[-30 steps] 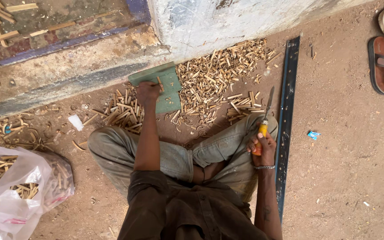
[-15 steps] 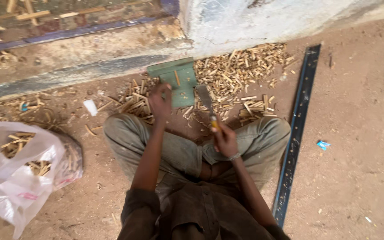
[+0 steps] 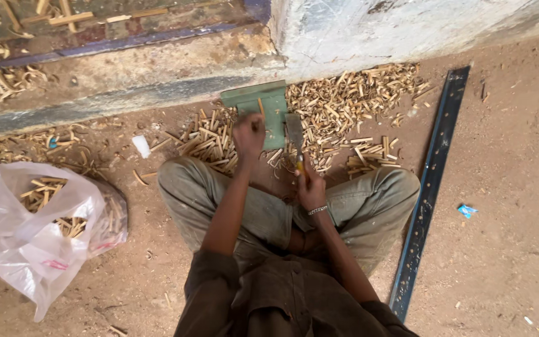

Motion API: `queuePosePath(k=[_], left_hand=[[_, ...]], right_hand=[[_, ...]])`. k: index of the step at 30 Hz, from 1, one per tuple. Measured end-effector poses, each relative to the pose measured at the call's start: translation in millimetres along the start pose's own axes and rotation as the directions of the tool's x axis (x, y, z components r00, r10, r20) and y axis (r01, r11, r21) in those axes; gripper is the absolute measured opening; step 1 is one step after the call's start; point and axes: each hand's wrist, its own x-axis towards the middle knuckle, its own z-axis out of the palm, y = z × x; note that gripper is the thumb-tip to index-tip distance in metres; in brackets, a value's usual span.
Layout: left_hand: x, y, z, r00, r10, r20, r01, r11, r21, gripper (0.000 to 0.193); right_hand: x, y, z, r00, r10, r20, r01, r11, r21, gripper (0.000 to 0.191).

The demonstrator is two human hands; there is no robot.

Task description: The person sits on the floor and shapes small wooden sticks one at a time, holding each piece against a green metal fixture on the ground and cutting or trimming it with a small hand tool. Shaped pieces and shavings accumulate on the floor beside a plastic bag of raw sticks.

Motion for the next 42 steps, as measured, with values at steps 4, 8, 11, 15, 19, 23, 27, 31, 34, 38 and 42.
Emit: queuePosePath(k=[4, 8, 11, 15, 19, 23, 27, 31, 34, 38, 42], left_hand=[[37.1, 7.0, 10.8, 0.976, -0.196, 0.092, 0.189, 0.979, 0.075, 0.015], [53.5, 4.6, 9.0, 0.938, -0.319, 0.138, 0.287, 0.934, 0.212, 0.020], [58.8, 5.1, 1.4, 0.883, -0.440, 0.162, 0.380, 0.874, 0.304, 0.024], [64.5, 9.0, -6.6, 0.843, -0.516, 0.153, 0.434, 0.821, 0.371, 0.021], [67.1, 0.8, -6.4, 0.729, -0.619, 0.293, 0.544, 0.783, 0.301, 0.017], [62.8, -16.3, -2.9, 0.773, -0.541, 0.330, 0.504, 0.841, 0.197, 0.014], [32.1, -20.9, -10.1, 0.982, -0.154, 0.109, 0.152, 0.988, 0.033, 0.015], [-28.1, -6.4, -31.3, 0.972, 0.110, 0.209, -0.134, 0.986, 0.103, 0.021], [-57.8, 4.4, -38.6, 0.881, 0.403, 0.249, -0.427, 0.903, 0.049, 0.032], [-67.1, 5.0, -31.8, 0.877, 0.348, 0.333, -0.391, 0.918, 0.070, 0.037], [-63.2, -9.3, -20.9, 0.856, 0.304, 0.419, -0.379, 0.919, 0.107, 0.040]], right_hand=[[-10.0, 3.8, -14.7, 0.997, -0.057, -0.053, 0.055, 0.998, -0.036, 0.052], [-14.5, 0.7, -16.0, 0.989, -0.135, -0.059, 0.135, 0.991, -0.009, 0.053], [-17.7, -6.7, -10.7, 0.996, 0.087, 0.009, -0.087, 0.980, 0.178, 0.054], [-19.0, -16.9, -8.5, 0.984, 0.134, 0.115, -0.162, 0.944, 0.286, 0.059], [-18.6, -24.3, -6.1, 0.995, 0.071, 0.068, -0.079, 0.991, 0.112, 0.053], [-17.4, -29.7, 0.2, 0.995, 0.047, 0.086, -0.050, 0.998, 0.031, 0.053], [-14.1, -34.7, 8.7, 0.944, -0.329, 0.010, 0.329, 0.944, 0.006, 0.051], [-11.1, -37.5, 15.3, 0.982, -0.157, 0.106, 0.169, 0.979, -0.117, 0.052], [-10.1, -39.2, 21.7, 0.939, -0.340, 0.060, 0.344, 0.934, -0.098, 0.051], [-7.4, -43.0, 30.3, 0.981, -0.133, 0.139, 0.154, 0.976, -0.153, 0.052], [-5.7, -48.8, 31.4, 0.979, -0.136, 0.150, 0.166, 0.964, -0.209, 0.055]])
